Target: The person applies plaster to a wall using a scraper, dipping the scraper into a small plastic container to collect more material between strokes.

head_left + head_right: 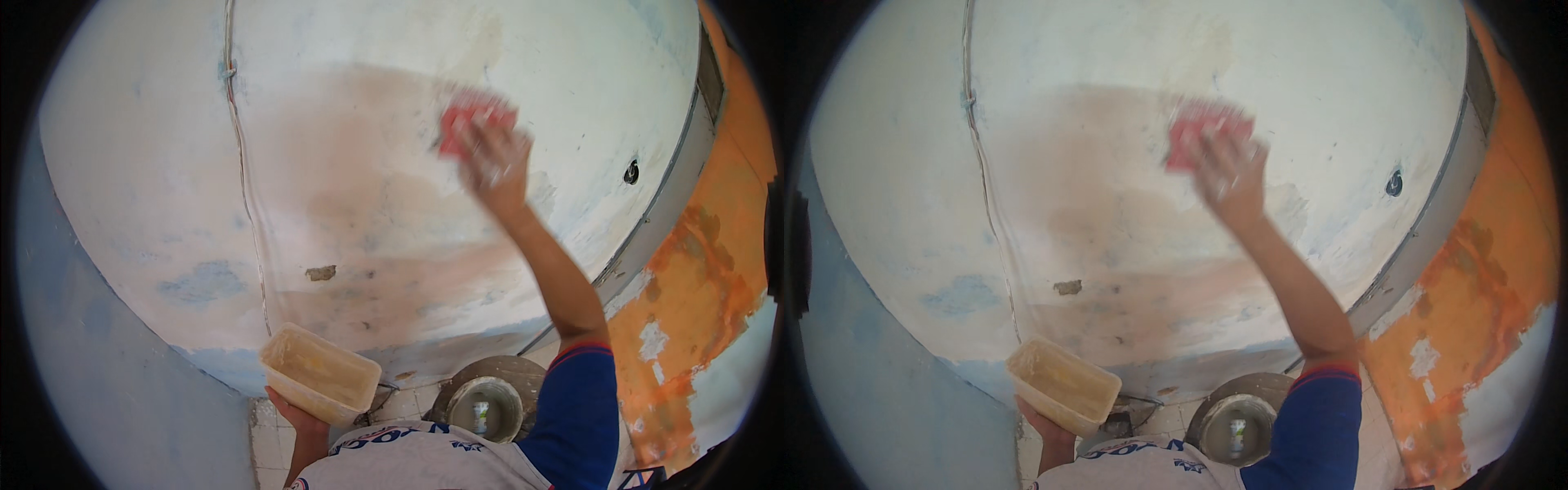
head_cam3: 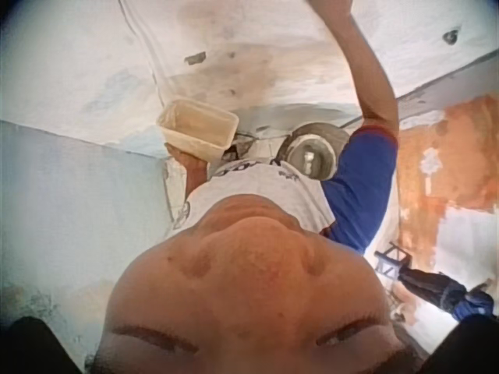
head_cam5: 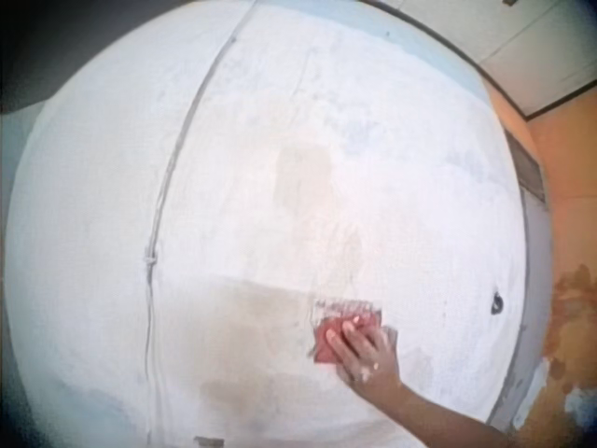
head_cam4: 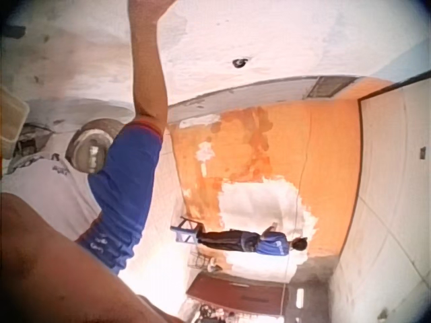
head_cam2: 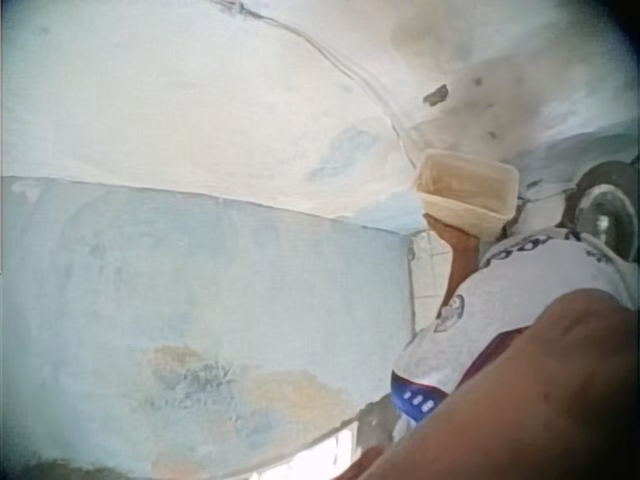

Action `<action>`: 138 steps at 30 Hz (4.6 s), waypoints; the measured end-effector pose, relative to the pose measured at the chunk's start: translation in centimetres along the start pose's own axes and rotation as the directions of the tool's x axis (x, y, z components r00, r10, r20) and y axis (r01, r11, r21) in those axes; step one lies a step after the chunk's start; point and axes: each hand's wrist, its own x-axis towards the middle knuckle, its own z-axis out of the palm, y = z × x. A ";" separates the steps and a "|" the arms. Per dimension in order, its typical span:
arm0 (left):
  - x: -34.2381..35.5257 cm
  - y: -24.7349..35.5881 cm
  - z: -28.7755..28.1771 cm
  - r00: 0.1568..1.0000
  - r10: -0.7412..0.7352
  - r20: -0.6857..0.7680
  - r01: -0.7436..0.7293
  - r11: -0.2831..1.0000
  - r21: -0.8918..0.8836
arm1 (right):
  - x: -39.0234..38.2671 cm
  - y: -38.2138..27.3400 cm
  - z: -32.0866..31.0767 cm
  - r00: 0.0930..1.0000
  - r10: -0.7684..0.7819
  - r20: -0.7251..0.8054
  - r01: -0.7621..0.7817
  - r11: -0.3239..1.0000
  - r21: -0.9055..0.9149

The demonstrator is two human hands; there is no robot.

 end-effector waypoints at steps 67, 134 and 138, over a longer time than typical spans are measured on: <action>2.3 11.1 -2.9 1.000 -0.031 0.004 0.031 0.999 0.032 | -0.7 -29.9 -9.3 0.216 -0.016 0.976 -0.823 -0.541 0.173; -9.9 29.1 -12.0 0.984 0.021 -0.175 0.058 0.898 0.435 | 11.4 -46.6 -16.0 0.636 -0.243 0.733 -0.630 0.385 0.674; -9.6 28.7 -11.8 0.993 0.052 -0.105 0.004 0.879 0.477 | 11.2 -45.9 -16.1 0.623 -0.198 0.756 -0.672 0.359 0.648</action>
